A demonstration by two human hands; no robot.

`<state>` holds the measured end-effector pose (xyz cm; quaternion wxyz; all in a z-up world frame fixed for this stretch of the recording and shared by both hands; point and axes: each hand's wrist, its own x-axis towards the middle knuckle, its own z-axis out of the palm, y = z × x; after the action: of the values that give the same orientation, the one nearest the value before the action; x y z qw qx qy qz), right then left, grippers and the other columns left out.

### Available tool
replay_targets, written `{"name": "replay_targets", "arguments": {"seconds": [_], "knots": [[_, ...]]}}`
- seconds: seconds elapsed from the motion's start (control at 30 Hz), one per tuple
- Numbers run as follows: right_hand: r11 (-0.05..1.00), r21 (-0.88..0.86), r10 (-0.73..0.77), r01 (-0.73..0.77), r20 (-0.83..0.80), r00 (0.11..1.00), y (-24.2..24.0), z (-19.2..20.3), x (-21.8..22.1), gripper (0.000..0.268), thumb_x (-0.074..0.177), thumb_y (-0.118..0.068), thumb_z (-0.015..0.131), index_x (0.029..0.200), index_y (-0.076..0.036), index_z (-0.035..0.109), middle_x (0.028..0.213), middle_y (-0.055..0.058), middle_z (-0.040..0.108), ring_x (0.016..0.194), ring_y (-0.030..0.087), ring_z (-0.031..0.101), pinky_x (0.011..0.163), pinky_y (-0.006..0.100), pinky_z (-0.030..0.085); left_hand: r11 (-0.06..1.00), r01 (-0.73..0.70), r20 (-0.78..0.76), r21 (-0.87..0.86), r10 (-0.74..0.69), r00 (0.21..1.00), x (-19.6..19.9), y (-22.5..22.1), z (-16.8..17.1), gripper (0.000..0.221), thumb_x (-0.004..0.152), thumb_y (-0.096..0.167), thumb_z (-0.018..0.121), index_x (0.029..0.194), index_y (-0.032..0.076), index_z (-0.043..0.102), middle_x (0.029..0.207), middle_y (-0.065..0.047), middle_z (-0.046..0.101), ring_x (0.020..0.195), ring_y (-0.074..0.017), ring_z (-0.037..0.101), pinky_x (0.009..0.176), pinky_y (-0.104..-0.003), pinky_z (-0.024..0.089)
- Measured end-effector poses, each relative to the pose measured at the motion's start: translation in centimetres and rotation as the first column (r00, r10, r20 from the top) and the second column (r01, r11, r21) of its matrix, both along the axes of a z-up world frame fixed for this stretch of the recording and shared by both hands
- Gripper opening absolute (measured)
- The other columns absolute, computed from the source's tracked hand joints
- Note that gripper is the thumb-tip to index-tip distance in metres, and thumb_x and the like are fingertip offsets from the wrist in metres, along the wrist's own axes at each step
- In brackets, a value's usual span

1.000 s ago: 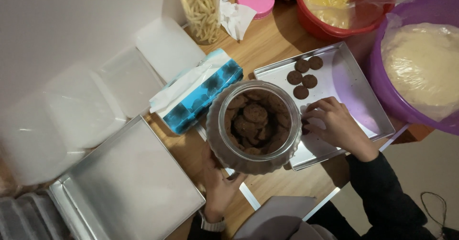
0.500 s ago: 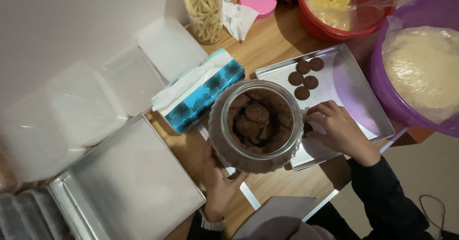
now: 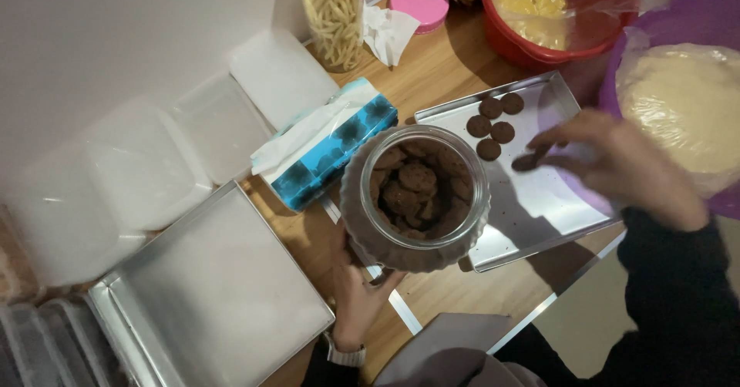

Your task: Picking chocolate cookies from a large plastic jar and arranging them in rows on a metal baking tray.

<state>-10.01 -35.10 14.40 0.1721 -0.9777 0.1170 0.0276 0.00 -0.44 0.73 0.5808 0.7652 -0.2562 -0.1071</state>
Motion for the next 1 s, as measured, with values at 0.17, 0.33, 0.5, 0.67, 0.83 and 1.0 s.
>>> {"name": "replay_targets", "arguments": {"seconds": [0.17,0.33,0.5,0.67,0.83,1.0], "knots": [[0.988,0.103,0.081,-0.119,0.315,0.946,3.3,8.3,1.5,0.025,0.086,-0.012,0.077,0.111,-0.012,0.074,0.097,0.004,0.076,0.078,0.014,0.067,0.074,0.027,0.055,1.0,-0.002,0.026,-0.003,0.002,1.0,-0.2,-0.4,0.0,0.108,0.07,0.031,0.093,0.153,0.002,0.03,0.154,-0.017,0.039,0.144,-0.0324,0.043,0.118,-0.042,0.042],[0.798,0.007,0.529,-0.602,0.468,0.708,5.6,10.3,6.3,0.02,0.089,-0.021,0.074,0.105,-0.01,0.074,0.098,0.005,0.078,0.088,0.015,0.075,0.069,0.02,0.065,0.999,-0.024,-0.109,-0.047,0.019,0.994,-0.5,-0.7,0.4,0.106,0.066,0.023,0.095,0.15,0.003,0.034,0.148,-0.014,0.05,0.138,-0.0282,0.054,0.11,-0.038,0.05],[0.723,-0.062,0.673,-0.688,-0.165,0.721,8.2,12.4,9.7,0.014,0.093,-0.016,0.068,0.105,-0.023,0.073,0.092,0.001,0.068,0.083,0.022,0.068,0.056,0.042,0.055,1.0,-0.011,-0.087,-0.013,0.01,0.996,-0.4,-0.9,1.6,0.089,0.07,0.026,0.092,0.141,0.003,0.045,0.134,-0.015,0.061,0.125,-0.0283,0.063,0.103,-0.037,0.056],[0.705,-0.088,0.576,-0.704,-0.507,0.641,11.3,14.4,11.4,0.023,0.091,-0.009,0.061,0.097,-0.026,0.074,0.091,-0.003,0.068,0.077,0.019,0.069,0.058,0.038,0.052,0.999,-0.024,-0.06,-0.029,0.022,0.998,-0.4,-1.0,1.9,0.088,0.068,0.024,0.093,0.14,0.004,0.045,0.135,-0.013,0.059,0.128,-0.0272,0.06,0.102,-0.036,0.055],[0.673,-0.14,0.535,-0.726,-0.586,0.609,12.3,13.6,11.4,0.023,0.092,-0.004,0.057,0.087,-0.022,0.071,0.082,-0.005,0.068,0.071,0.016,0.067,0.056,0.034,0.05,0.999,-0.044,-0.053,-0.013,0.043,0.998,-0.6,-0.5,-0.2,0.105,0.068,0.028,0.094,0.15,0.002,0.034,0.148,-0.015,0.049,0.138,-0.0291,0.052,0.112,-0.038,0.047],[0.546,-0.28,0.547,-0.79,-0.594,0.589,12.2,11.7,11.5,0.033,0.102,-0.005,0.051,0.073,-0.017,0.061,0.068,-0.004,0.061,0.057,0.016,0.059,0.049,0.034,0.047,0.999,-0.044,0.009,-0.017,0.044,0.999,-0.5,-0.5,0.3,0.102,0.069,0.033,0.093,0.15,0.004,0.037,0.148,-0.015,0.046,0.139,-0.0305,0.05,0.113,-0.039,0.046]]}}
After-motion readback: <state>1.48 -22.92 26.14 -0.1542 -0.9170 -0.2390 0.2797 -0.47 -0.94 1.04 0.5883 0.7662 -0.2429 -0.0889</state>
